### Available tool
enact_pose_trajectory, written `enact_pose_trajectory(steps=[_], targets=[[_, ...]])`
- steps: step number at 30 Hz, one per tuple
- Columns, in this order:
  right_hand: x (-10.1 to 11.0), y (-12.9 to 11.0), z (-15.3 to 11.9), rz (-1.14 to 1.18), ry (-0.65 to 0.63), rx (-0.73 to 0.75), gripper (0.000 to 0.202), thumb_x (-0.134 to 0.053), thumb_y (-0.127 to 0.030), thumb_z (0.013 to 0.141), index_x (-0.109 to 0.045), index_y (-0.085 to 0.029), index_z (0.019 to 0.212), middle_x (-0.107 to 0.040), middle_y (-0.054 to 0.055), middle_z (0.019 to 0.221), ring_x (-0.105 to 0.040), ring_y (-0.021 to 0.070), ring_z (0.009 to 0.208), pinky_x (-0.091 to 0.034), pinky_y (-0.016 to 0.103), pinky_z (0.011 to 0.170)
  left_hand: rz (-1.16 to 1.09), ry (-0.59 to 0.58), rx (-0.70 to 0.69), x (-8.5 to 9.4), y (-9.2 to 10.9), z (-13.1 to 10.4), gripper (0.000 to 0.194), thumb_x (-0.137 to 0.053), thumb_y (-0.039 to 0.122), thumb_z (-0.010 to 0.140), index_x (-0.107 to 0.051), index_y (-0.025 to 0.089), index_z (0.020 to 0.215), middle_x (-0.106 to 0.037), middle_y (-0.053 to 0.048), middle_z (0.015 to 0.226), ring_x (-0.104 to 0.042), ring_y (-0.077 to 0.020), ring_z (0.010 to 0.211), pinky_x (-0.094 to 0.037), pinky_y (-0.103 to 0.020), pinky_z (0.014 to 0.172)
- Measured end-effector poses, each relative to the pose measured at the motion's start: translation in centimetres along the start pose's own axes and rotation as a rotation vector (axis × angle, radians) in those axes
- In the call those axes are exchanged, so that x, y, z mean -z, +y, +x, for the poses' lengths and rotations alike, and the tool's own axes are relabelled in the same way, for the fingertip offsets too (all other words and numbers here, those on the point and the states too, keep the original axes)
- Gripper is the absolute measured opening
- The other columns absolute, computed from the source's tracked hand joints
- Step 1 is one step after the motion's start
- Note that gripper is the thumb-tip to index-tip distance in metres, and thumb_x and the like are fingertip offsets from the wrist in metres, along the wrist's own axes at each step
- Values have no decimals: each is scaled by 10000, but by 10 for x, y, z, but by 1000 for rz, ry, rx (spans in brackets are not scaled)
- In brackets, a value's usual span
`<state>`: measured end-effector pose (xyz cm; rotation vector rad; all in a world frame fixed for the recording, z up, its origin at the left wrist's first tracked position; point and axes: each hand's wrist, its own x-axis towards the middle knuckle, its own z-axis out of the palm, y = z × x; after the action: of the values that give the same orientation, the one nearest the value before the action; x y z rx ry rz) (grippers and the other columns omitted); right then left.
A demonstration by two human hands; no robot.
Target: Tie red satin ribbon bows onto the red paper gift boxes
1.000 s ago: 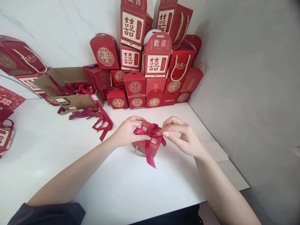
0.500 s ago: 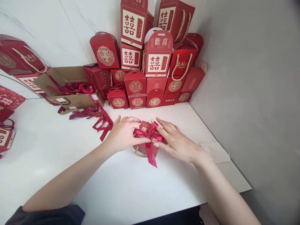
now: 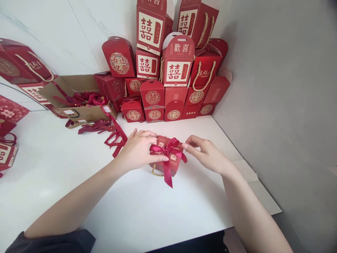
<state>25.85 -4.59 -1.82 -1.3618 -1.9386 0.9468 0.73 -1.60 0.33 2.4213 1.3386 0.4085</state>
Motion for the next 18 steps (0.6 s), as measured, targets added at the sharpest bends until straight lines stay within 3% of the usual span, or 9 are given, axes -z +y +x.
enact_pose_trajectory(steps=[3, 5, 11, 18], targets=[[-1, 5, 3, 53, -260, -119, 523, -414, -615, 910, -624, -173, 725, -605, 22, 695, -530, 148, 664, -425, 298, 657, -155, -63, 12, 3, -7, 3, 423, -695, 635, 677, -713, 261, 875, -621, -45, 1193, -550, -289, 1139, -397, -483, 1040], [0, 8, 6, 151, -346, -117, 512, -476, -619, 879, -629, -163, 705, -572, 6, 670, -485, 129, 638, -397, 282, 638, -298, -112, 28, 4, -13, 6, 374, -647, 596, 754, -698, 235, 836, -615, -39, 1206, -569, -252, 1132, -440, -411, 1010], [6, 11, 8, 352, -380, -52, 424, -597, -543, 838, -595, -153, 671, -513, -17, 639, -415, 106, 618, -352, 255, 604, -524, -165, 50, 2, -21, 13, 393, -564, 533, 856, -662, 180, 713, -604, -60, 1210, -596, -218, 1111, -459, -368, 989], [10, 5, 0, 304, -434, -19, 378, -581, -471, 859, -520, -171, 636, -490, -22, 635, -395, 105, 615, -339, 256, 586, -403, -82, -84, -3, -22, 15, 450, -550, 490, 870, -494, 156, 573, -582, -55, 1218, -584, -191, 1089, -437, -372, 1011]])
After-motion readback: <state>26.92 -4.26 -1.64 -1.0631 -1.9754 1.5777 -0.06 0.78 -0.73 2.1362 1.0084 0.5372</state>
